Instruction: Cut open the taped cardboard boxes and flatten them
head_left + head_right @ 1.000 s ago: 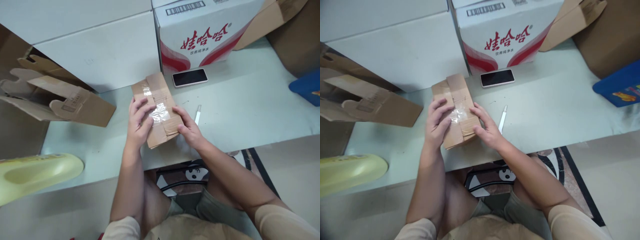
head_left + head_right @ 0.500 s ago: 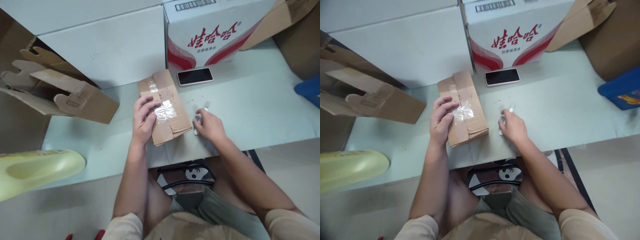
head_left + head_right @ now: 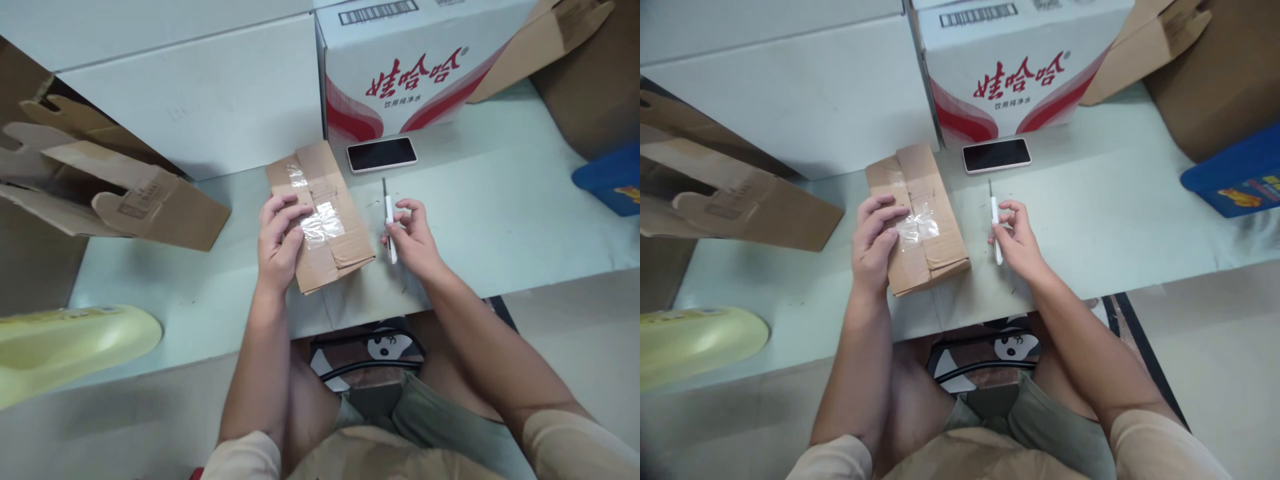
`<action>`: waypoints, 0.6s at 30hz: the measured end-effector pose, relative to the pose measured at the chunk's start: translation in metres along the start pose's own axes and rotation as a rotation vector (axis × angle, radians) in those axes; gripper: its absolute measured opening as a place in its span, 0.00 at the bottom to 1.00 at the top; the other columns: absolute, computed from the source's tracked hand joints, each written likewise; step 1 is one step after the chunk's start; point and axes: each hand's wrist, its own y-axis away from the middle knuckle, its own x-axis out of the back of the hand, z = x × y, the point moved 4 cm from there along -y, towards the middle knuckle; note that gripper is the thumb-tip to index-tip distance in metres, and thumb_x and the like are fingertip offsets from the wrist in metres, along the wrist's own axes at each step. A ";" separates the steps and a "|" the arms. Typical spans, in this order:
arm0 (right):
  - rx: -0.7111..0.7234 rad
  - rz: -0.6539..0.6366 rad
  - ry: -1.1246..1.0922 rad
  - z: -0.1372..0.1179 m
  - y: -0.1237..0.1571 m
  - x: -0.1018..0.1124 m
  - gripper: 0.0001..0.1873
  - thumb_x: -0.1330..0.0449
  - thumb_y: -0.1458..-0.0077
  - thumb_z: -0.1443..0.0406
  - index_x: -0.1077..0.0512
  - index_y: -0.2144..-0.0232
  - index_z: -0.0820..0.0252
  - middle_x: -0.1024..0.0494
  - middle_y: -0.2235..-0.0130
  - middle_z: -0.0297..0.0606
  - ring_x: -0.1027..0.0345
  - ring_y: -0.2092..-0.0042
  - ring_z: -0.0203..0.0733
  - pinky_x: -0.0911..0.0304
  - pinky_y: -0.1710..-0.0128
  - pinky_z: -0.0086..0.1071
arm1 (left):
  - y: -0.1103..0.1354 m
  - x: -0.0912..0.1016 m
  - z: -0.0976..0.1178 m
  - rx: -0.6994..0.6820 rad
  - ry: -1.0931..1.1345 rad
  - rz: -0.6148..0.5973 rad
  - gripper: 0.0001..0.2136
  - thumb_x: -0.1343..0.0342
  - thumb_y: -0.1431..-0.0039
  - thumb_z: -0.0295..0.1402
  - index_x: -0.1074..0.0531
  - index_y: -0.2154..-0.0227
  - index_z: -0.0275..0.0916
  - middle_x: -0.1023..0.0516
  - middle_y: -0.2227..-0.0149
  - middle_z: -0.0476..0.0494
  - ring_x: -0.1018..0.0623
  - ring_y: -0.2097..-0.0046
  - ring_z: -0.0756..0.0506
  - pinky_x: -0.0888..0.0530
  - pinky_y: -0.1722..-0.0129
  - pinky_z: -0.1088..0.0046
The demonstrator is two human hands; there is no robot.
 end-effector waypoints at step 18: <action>0.424 0.040 -0.004 -0.094 0.030 -0.016 0.15 0.36 0.39 0.49 0.28 0.65 0.52 0.32 0.77 0.27 0.42 0.77 0.34 0.44 0.77 0.32 | 0.013 -0.027 0.033 -0.006 -0.138 0.013 0.13 0.50 0.32 0.39 0.23 0.51 0.47 0.24 0.44 0.42 0.27 0.36 0.37 0.39 0.27 0.48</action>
